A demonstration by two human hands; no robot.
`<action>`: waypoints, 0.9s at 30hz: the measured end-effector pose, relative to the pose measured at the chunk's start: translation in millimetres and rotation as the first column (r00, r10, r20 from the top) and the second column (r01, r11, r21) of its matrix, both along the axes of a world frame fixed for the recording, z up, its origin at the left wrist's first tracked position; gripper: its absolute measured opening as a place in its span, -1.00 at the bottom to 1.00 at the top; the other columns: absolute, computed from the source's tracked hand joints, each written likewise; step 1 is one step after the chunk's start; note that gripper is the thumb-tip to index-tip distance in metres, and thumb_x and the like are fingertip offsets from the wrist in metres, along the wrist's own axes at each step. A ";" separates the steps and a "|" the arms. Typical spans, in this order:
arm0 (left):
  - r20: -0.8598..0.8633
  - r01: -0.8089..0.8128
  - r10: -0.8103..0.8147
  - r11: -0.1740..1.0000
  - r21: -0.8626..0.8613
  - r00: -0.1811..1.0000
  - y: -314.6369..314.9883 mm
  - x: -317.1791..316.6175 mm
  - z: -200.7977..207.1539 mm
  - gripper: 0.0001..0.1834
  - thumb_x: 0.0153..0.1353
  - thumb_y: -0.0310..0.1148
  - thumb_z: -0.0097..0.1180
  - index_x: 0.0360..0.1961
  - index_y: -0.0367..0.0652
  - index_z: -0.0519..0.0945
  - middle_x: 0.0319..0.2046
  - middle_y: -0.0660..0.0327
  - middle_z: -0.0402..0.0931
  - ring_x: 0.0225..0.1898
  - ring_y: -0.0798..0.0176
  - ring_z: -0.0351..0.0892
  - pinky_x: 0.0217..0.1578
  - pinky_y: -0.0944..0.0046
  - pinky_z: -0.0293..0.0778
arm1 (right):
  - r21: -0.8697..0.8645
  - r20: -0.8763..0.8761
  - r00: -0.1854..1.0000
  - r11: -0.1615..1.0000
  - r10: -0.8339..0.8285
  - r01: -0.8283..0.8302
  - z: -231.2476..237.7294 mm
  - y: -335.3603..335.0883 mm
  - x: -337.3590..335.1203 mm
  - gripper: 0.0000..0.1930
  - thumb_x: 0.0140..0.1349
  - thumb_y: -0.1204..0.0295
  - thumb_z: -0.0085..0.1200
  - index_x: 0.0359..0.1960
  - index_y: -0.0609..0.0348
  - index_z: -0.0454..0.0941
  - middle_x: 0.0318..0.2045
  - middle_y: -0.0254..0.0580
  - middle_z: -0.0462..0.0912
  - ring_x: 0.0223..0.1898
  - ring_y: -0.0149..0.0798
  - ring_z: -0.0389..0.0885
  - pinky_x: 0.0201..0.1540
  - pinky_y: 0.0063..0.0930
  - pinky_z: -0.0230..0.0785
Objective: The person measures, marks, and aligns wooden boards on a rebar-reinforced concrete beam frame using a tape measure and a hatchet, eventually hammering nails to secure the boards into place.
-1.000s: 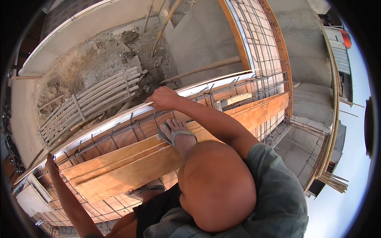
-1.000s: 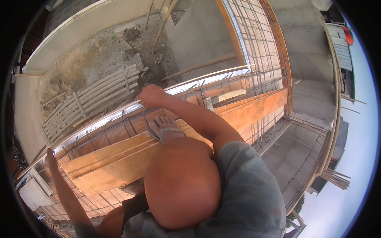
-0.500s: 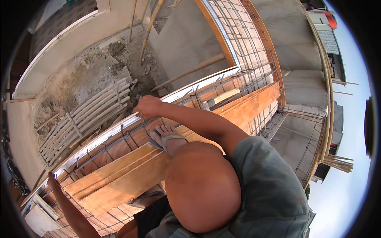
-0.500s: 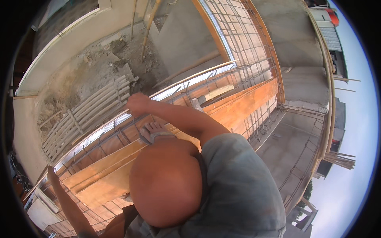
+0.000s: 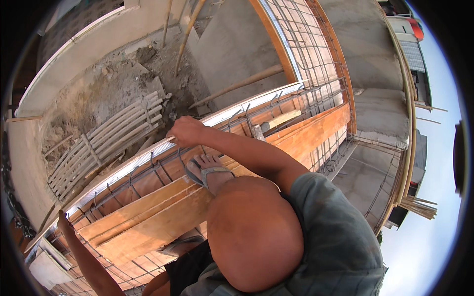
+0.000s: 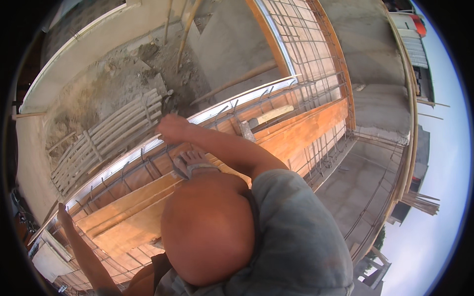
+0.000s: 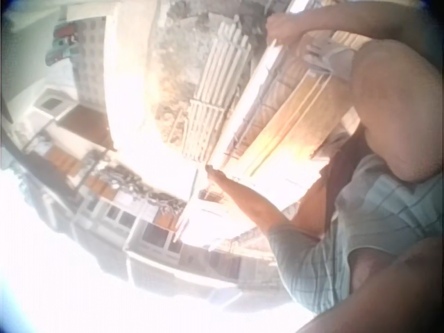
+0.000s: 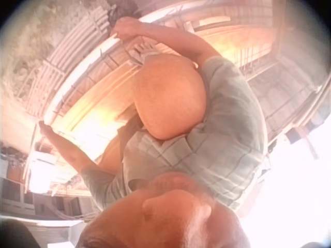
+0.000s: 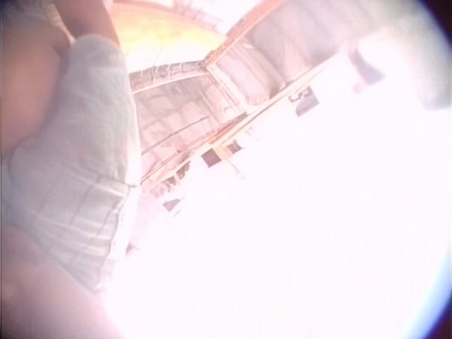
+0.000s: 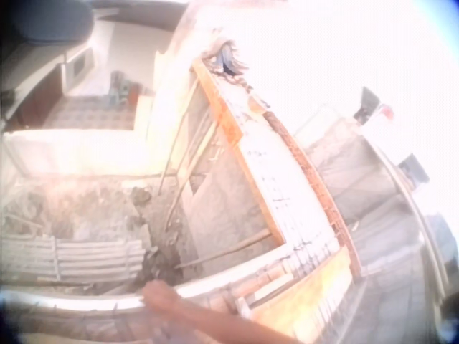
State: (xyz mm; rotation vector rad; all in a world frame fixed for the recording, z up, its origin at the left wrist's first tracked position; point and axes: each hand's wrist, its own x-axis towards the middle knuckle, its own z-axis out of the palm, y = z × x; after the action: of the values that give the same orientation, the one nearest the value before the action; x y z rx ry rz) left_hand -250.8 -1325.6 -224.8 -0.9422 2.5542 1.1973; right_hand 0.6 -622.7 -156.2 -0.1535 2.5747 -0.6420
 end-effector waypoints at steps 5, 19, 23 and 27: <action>0.005 -0.021 0.021 0.999 0.038 1.000 1.7 1.4 -5.3 -0.41 0.16 0.13 0.29 -0.20 -0.30 0.73 -0.62 0.36 0.44 -0.77 0.49 0.08 -0.74 0.38 0.01 | 0.018 0.019 1.000 1.000 -0.002 0.002 5.2 0.7 3.2 -0.66 0.16 0.24 0.25 -0.01 -0.09 0.74 -0.29 0.01 0.76 -0.17 0.07 0.73 -0.03 -0.08 0.56; 0.456 0.774 -0.849 -0.093 -0.626 0.266 21.0 -102.8 72.0 -0.64 0.34 -0.09 0.08 -0.13 -0.16 0.69 -0.52 -0.09 0.64 -0.46 -0.06 0.67 -0.43 0.00 0.52 | -0.007 -0.058 0.997 0.999 0.050 -0.051 6.2 -4.7 -9.9 -0.65 0.19 0.20 0.23 0.01 -0.12 0.74 -0.28 0.00 0.76 -0.17 0.06 0.73 -0.03 -0.08 0.56; 0.180 0.839 -0.826 0.493 -0.229 0.534 248.5 -43.9 40.7 -0.49 0.31 0.07 0.11 -0.42 -0.22 0.73 -0.62 -0.04 0.59 -0.48 -0.05 0.63 -0.36 0.02 0.50 | 0.006 -0.031 1.000 1.000 -0.001 0.001 -13.1 2.2 10.5 -0.80 0.04 0.34 0.20 -0.32 0.08 0.75 -0.32 0.07 0.73 -0.18 0.11 0.72 -0.06 -0.03 0.56; 0.204 0.929 -0.908 0.346 -0.127 0.366 394.4 7.9 44.8 -0.48 0.28 0.12 0.13 -0.43 -0.15 0.77 -0.60 -0.03 0.60 -0.43 -0.10 0.65 -0.27 0.02 0.51 | -0.028 -0.026 1.000 1.000 -0.008 0.007 3.0 2.0 1.3 -0.82 0.08 0.38 0.17 -0.29 0.02 0.75 -0.31 0.06 0.73 -0.17 0.10 0.72 -0.04 -0.02 0.55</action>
State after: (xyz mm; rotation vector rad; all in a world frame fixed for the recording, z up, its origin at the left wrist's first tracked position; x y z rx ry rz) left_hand -242.9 -931.2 -180.0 0.5112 2.4375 0.4548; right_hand 1.9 -620.8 -153.2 -0.1622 2.5935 -0.6835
